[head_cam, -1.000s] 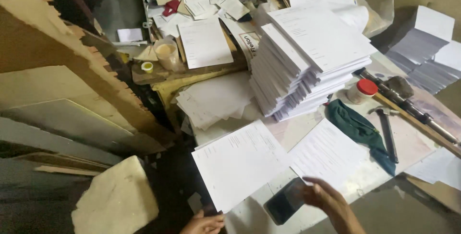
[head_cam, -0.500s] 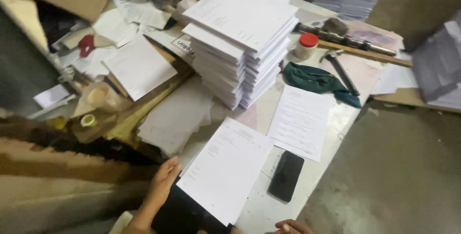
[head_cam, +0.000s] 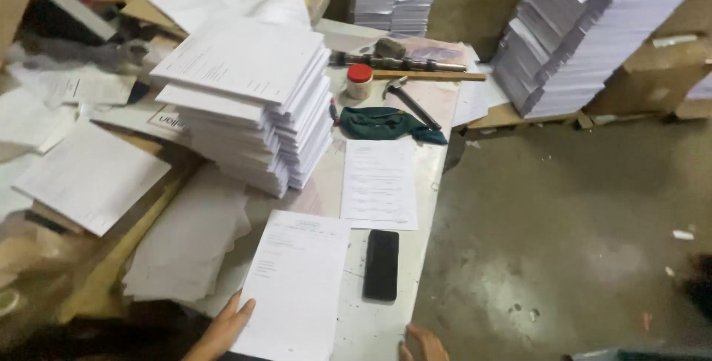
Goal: Inspecting a stack of printed papers by flipping through the pages on a work table
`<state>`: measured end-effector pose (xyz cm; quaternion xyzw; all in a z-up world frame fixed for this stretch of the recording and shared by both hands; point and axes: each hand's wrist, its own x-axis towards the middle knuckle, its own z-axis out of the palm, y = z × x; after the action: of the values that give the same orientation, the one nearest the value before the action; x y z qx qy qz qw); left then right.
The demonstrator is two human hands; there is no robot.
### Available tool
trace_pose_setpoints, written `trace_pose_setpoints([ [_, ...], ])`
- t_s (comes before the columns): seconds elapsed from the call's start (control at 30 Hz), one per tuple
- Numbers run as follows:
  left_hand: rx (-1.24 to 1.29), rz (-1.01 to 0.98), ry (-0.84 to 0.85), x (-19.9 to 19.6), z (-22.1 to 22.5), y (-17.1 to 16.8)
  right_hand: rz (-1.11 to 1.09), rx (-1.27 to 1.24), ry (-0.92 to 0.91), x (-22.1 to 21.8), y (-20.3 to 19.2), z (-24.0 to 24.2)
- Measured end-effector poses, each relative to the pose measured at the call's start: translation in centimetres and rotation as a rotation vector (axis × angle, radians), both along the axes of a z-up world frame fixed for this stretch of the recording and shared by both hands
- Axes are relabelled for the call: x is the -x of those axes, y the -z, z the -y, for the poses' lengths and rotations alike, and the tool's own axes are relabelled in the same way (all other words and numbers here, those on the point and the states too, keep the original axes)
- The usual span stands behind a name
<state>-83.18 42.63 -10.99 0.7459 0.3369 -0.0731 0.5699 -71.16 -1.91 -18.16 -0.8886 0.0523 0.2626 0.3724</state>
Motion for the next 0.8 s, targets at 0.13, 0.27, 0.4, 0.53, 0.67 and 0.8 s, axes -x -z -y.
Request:
trace_pose_setpoints([
  [0.13, -0.121, -0.328, -0.031, -1.6, -0.5, -4.4, 0.568, -0.057, -0.272, 3.1, -1.0, -4.0],
  [0.27, -0.088, -0.194, -0.049, -1.1, -0.9, -3.3, 0.608, -0.269, -0.254, 4.4, -5.5, -4.5],
  [0.4, -0.119, -0.385, -0.065, -1.6, 0.6, -5.4, 0.603, -0.363, -0.188, 4.2, -6.6, -4.0],
  [0.53, -0.011, -0.191, -0.018, -1.4, -2.6, -1.1, 0.566, -0.306, -0.169, 3.9, -5.5, -4.5],
  [0.67, -0.129, -0.667, -0.055, -2.8, -1.6, -3.5, 0.577, -0.471, -0.158, 4.2, -8.3, -3.7],
  [0.8, -0.397, -0.63, 0.174, -2.1, -4.6, -1.4, 0.544, -0.425, -0.194, 4.7, -9.1, -3.7],
])
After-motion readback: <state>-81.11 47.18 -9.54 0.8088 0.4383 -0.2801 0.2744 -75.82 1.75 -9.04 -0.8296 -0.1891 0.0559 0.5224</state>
